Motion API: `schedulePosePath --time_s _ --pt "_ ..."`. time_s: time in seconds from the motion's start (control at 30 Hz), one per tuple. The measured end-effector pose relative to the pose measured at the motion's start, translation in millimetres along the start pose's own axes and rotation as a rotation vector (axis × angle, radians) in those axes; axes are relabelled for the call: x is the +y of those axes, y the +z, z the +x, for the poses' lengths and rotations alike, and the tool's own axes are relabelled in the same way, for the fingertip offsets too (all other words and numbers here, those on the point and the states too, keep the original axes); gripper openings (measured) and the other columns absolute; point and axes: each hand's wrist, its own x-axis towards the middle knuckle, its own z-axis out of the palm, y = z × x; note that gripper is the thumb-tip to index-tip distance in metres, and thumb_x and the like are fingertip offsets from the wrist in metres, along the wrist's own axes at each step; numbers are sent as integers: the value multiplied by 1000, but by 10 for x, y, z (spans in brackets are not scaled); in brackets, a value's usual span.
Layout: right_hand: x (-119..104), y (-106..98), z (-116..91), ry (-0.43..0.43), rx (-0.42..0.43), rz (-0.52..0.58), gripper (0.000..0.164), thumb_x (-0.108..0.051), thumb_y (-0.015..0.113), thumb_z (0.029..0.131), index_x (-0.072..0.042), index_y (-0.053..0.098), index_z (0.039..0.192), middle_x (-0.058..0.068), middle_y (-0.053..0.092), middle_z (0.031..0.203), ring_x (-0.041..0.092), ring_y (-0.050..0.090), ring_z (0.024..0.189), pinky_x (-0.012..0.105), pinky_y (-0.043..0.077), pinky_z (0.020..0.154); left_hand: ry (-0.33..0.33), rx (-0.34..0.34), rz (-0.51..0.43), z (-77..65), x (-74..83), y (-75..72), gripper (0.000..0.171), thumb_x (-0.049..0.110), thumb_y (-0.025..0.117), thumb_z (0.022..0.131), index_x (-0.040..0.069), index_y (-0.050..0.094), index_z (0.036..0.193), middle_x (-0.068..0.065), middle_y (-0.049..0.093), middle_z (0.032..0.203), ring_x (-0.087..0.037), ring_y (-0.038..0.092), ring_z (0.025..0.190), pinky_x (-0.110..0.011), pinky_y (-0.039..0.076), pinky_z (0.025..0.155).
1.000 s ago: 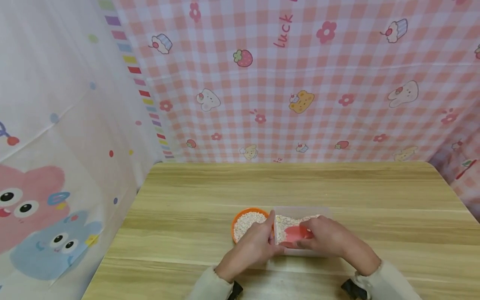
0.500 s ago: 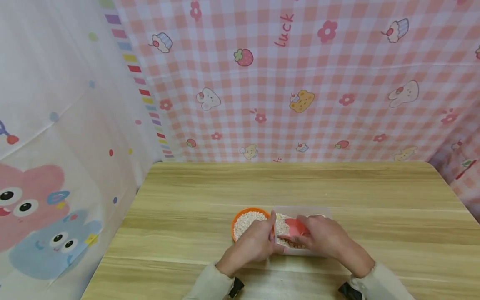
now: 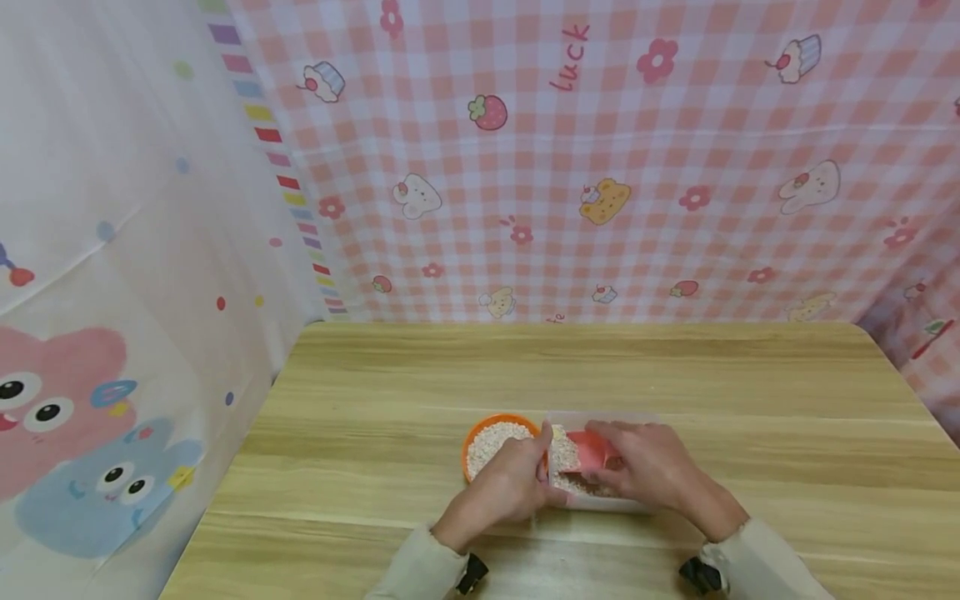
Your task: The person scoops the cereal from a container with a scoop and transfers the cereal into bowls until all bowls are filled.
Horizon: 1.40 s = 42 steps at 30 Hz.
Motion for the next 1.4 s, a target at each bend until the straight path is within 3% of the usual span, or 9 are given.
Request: schedulePosePath --time_s 0.23,0.73,0.9,1.23,1.4 --pt "24 15 25 1 30 -2 65 -48 85 72 -10 67 122 7 74 107 5 50 67 31 46 63 -43 -1 12 -7 39 -11 101 27 87 77 0 27 154 5 53 62 -6 44 54 -22 39 53" --pt "121 47 21 -54 68 23 62 -49 84 72 -16 66 122 -5 73 92 -1 52 66 24 41 59 -65 -25 -4 1 8 -37 102 29 85 79 3 23 156 5 53 65 -7 43 55 -22 38 54" --pt "160 22 20 -85 70 49 60 -50 84 73 -18 67 120 -7 72 91 -1 46 64 22 39 58 -69 -30 3 4 11 -51 102 29 85 79 5 23 156 4 53 66 -7 42 56 -22 38 55" --pt "224 -72 0 -103 26 148 59 -52 84 73 -22 68 121 -9 71 97 -1 52 71 23 44 63 -74 -38 -31 4 5 -32 103 29 84 79 7 21 157 3 55 67 -8 44 55 -23 40 55" --pt "250 -131 -12 -106 28 179 56 -43 87 73 -24 68 121 -8 72 101 0 54 74 25 47 65 -83 -29 -24 5 6 -23 103 29 84 79 9 21 158 2 54 67 -8 43 56 -23 40 55"
